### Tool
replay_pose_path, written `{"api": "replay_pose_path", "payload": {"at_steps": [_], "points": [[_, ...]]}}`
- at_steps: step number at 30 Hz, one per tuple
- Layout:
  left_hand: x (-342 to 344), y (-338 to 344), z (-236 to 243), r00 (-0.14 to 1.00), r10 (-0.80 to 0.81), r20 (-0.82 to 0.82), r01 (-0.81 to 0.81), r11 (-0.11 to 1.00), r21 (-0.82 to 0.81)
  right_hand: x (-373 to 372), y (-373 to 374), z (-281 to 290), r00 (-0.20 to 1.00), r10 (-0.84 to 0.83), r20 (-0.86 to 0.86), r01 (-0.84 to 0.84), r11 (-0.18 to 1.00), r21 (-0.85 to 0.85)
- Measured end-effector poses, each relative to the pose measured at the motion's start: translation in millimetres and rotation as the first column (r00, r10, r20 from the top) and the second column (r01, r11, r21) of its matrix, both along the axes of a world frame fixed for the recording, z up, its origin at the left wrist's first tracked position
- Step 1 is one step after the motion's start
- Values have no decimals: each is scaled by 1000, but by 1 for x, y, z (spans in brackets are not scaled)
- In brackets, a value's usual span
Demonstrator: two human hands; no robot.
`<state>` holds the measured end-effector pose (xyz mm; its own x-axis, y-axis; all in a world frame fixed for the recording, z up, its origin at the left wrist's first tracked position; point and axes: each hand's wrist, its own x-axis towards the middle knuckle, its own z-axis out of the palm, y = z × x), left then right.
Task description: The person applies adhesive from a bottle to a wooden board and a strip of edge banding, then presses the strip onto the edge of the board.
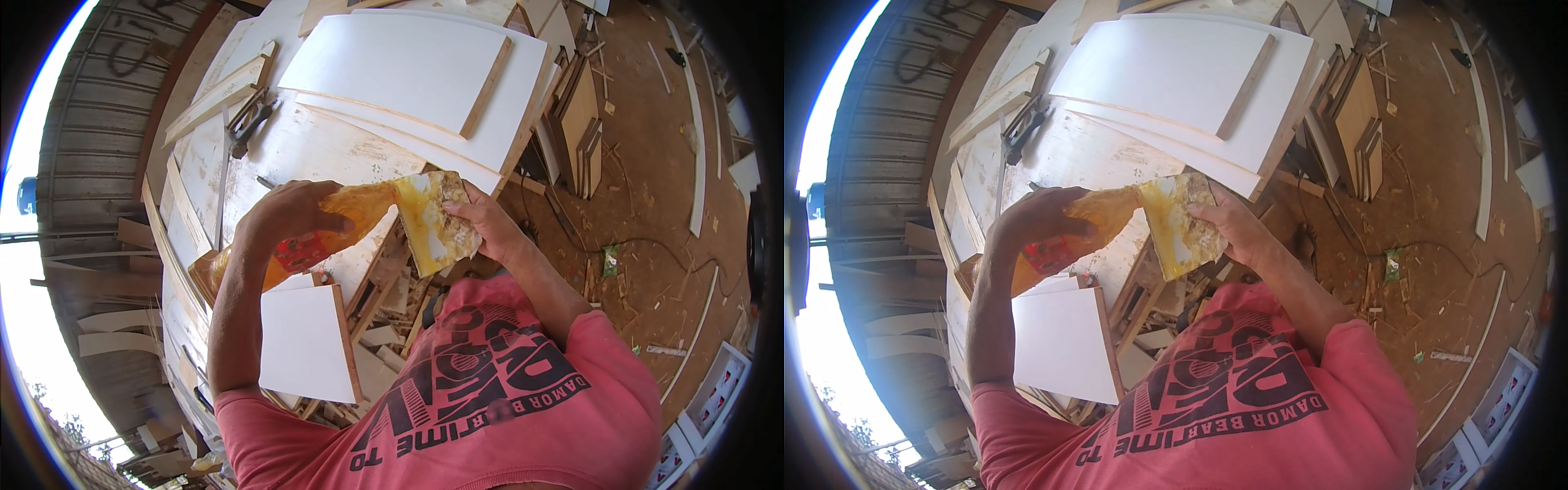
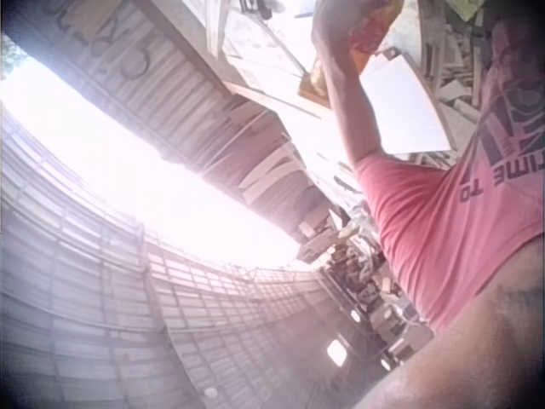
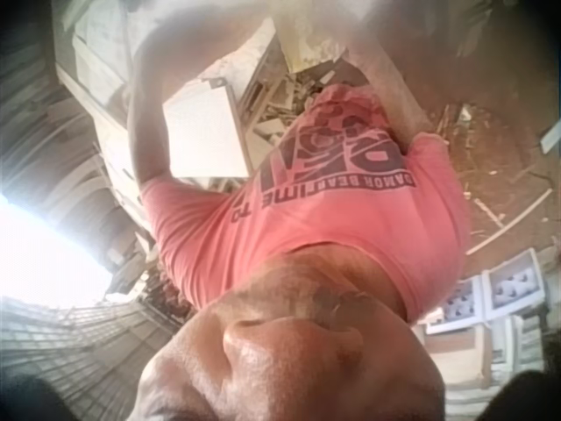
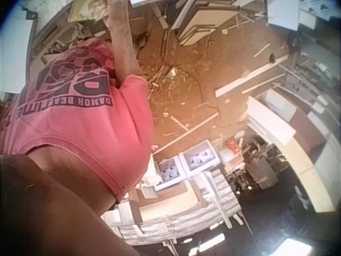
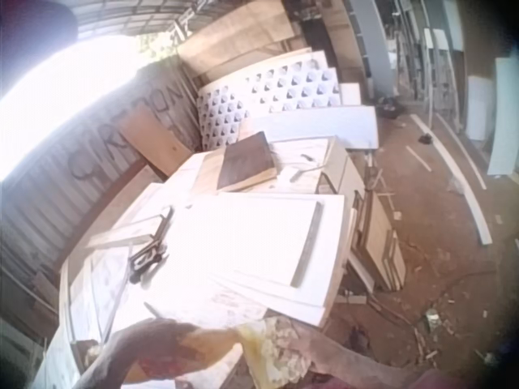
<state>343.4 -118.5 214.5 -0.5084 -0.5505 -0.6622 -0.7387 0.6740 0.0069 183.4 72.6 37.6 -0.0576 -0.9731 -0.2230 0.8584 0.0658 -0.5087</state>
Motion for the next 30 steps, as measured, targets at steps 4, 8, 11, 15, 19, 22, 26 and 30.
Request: {"api": "replay_pose_path", "payload": {"at_steps": [4,8,11,15,19,22,26,30], "points": [[6,-3,0,999,-7,-51,7,1000,0,-1,0,1,999,-2,-37,2,1000,-11],[8,-3,2,999,-8,-46,9,1000,5,-1,0,10,998,0,-56,0,1000,12],[18,-9,-7,993,-47,-108,45,999,-26,-1,1,12,997,3,-74,-1,1000,21],[24,-9,-11,989,-22,-148,20,1000,-18,-1,0,17,996,5,-93,-3,1000,24],[30,-3,-10,975,50,-218,-43,998,38,-1,-1,24,987,-12,-160,15,1000,18],[34,5,-10,957,93,-274,-85,995,43,-6,-8,33,965,-81,-249,73,996,-42],[39,15,-19,893,88,-441,-64,996,69,-20,-20,72,832,-281,-478,215,958,-191],[40,31,-29,767,156,-623,-104,987,120,-26,-27,103,571,-476,-669,275,879,-390]]}}
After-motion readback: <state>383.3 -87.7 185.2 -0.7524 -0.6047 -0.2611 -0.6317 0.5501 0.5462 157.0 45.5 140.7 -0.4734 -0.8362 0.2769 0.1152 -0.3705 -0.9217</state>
